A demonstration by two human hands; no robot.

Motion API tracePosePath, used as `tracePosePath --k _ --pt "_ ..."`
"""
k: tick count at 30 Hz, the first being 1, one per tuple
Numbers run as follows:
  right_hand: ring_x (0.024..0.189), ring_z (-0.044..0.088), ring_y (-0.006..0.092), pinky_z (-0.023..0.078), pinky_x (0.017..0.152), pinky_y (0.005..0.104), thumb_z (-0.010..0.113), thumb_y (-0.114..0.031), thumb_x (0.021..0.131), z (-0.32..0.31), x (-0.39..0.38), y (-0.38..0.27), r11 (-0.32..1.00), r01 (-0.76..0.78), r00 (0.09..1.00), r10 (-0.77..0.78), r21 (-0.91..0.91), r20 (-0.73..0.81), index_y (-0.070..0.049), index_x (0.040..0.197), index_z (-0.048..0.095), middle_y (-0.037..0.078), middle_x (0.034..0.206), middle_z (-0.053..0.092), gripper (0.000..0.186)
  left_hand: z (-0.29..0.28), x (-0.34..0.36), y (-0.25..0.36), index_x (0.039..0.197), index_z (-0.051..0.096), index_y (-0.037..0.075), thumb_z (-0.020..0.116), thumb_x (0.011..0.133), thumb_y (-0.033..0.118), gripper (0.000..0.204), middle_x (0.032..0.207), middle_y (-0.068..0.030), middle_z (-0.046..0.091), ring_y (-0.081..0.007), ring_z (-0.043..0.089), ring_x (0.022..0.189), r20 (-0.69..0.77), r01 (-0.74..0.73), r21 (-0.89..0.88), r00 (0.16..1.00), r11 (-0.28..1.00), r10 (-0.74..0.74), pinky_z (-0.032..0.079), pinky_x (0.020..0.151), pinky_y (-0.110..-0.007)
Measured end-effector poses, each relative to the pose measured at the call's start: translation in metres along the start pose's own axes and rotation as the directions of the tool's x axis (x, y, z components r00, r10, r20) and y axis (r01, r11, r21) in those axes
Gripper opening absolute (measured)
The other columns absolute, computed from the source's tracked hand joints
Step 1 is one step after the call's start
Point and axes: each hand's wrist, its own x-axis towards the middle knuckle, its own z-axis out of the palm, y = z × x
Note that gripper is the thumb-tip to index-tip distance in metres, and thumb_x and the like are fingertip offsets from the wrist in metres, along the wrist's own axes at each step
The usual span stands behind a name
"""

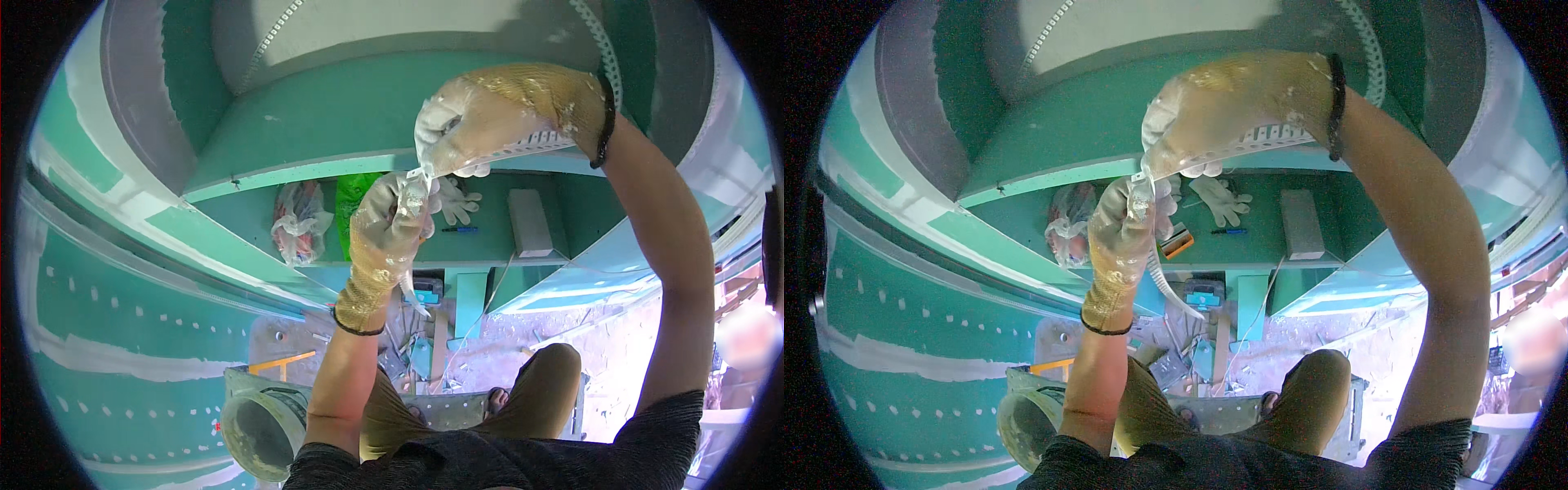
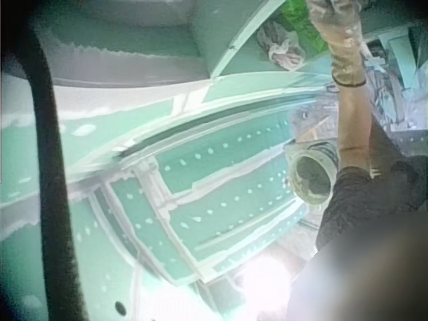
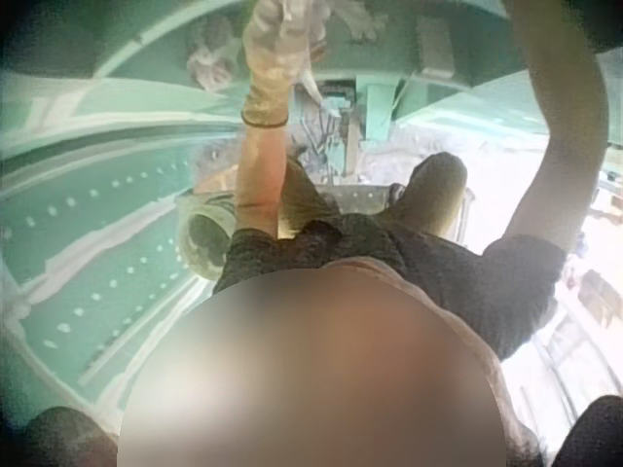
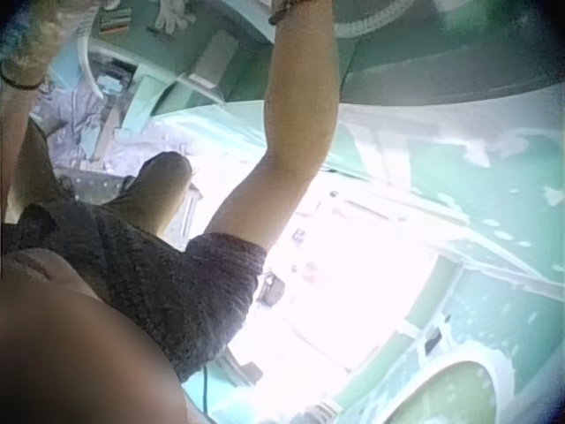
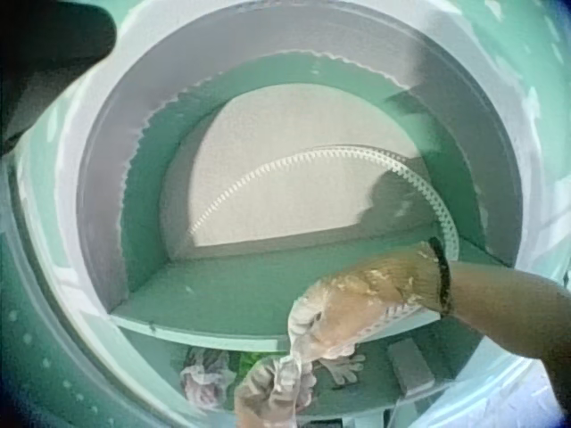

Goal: Installing a flexible plastic corner bead and applying joint compound to a curved drywall joint.

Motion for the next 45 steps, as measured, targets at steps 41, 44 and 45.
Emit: tracePosePath --k 41,44,45 --pt "0.075 0.064 0.0158 0.051 0.07 0.0334 0.068 -0.025 0.087 0.014 0.015 -0.033 0.912 -0.389 0.905 0.405 -0.133 0.128 -0.006 0.096 0.075 0.004 0.083 0.071 0.022 -0.032 0.021 -0.018 0.108 0.066 0.012 0.075 0.079 0.001 0.032 0.111 -0.0027 0.072 -0.0321 0.07 0.083 0.422 -0.76 0.632 0.501 0.151 0.756 0.058 0.062 -0.041" --pt "0.072 0.067 0.0191 0.052 0.069 0.0335 0.069 -0.032 0.087 0.02 0.014 -0.037 0.888 -0.312 0.944 0.331 -0.339 0.0 -0.004 0.091 0.074 0.006 0.078 0.072 0.03 -0.034 0.017 -0.025 0.108 0.065 0.012 0.077 0.079 0.004 0.032 0.101 -0.0055 0.072 -0.0329 0.07 0.079 0.383 -0.747 0.654 0.464 0.12 0.799 0.057 0.06 -0.042" --pt "0.072 0.066 0.0202 0.053 0.07 0.0344 0.068 -0.031 0.087 0.022 0.012 -0.04 0.89 -0.319 0.946 0.322 -0.327 -0.049 -0.003 0.092 0.073 0.008 0.079 0.071 0.029 -0.035 0.015 -0.025 0.108 0.065 0.012 0.078 0.08 0.006 0.032 0.095 -0.0082 0.072 -0.0335 0.069 0.075 0.359 -0.732 0.674 0.44 0.097 0.823 0.055 0.058 -0.042"
